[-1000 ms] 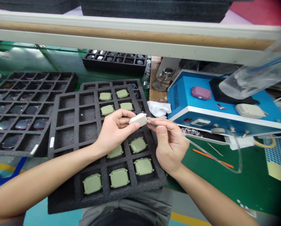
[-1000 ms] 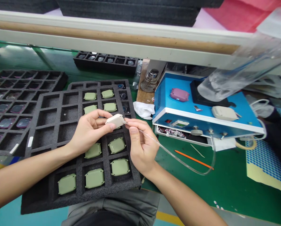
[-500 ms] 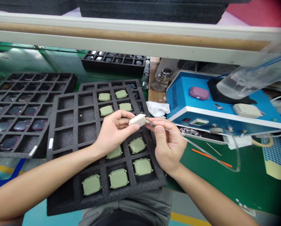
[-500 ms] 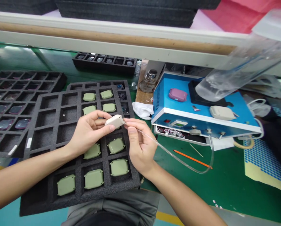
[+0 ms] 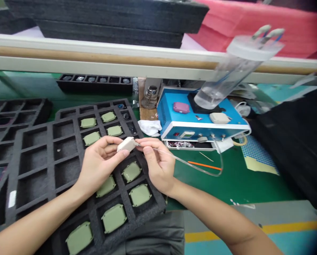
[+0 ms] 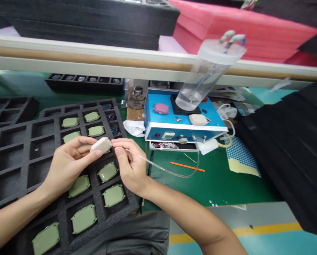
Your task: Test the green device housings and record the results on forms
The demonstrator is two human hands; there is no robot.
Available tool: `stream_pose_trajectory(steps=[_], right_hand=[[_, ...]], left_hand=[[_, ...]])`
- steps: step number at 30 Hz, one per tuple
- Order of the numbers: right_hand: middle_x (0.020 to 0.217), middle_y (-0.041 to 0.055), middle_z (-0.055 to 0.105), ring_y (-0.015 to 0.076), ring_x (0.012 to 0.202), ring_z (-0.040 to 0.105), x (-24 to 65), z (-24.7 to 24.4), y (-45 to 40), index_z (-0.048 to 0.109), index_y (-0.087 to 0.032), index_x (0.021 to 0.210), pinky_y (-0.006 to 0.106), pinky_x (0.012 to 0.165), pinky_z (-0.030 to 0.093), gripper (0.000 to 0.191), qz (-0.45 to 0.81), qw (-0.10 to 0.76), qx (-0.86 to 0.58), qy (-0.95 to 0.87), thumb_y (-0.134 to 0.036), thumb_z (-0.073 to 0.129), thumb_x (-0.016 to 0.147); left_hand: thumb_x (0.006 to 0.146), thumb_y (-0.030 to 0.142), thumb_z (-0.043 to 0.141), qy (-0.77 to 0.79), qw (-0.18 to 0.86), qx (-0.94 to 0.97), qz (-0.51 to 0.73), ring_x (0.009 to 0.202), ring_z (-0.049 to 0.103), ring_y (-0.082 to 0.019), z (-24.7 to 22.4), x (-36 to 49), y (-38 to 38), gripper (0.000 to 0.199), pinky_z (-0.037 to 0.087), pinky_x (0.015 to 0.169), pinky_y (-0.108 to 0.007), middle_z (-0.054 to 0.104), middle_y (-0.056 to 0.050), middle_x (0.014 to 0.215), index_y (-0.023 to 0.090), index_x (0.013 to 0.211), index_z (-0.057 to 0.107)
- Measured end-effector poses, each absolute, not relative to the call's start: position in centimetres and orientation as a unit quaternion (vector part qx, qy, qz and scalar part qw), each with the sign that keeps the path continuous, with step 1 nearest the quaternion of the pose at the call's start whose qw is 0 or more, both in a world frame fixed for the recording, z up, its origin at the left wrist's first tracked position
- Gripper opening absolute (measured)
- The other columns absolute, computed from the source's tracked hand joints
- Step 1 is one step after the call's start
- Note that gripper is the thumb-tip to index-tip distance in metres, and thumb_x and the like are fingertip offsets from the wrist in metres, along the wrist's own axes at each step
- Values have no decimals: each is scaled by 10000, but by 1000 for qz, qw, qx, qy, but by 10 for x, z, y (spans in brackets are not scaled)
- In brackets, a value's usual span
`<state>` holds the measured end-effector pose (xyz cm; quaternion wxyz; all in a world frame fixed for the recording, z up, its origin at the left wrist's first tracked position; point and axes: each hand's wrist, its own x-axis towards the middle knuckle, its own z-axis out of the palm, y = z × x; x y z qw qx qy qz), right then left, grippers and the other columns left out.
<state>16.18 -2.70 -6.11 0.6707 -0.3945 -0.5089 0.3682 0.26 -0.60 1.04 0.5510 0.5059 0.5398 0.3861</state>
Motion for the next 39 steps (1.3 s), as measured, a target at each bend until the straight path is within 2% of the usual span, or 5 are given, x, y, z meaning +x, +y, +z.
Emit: stream_pose_trajectory(steps=[10,33,39], right_hand=[[1127,68,703,167,1064,683,160,-61,-24,691,-240,1059,345,894,626,155,384,671,-384,-504,-285,556,998],[1130,66,697,171,1075,678,159,-62,-25,694,-249,1069,350,895,630,164,386,674,-379,-503,-284,550,1000],[1130,66,698,171,1077,678,159,-62,-25,693,-249,1067,345,889,633,163,387,673,-380,-503,-296,552,999]], left_hand=[[696,390,899,552,542,511,377,883,757,-186,12,0,-4,456,601,806,-236,795,-98,994,142,992,657],[680,388,909,552,543,507,378,872,756,-182,12,0,-3,464,595,798,-222,795,-97,980,145,990,663],[675,402,908,554,542,509,374,889,755,-206,12,0,-3,479,603,814,-266,793,-106,995,146,996,661]])
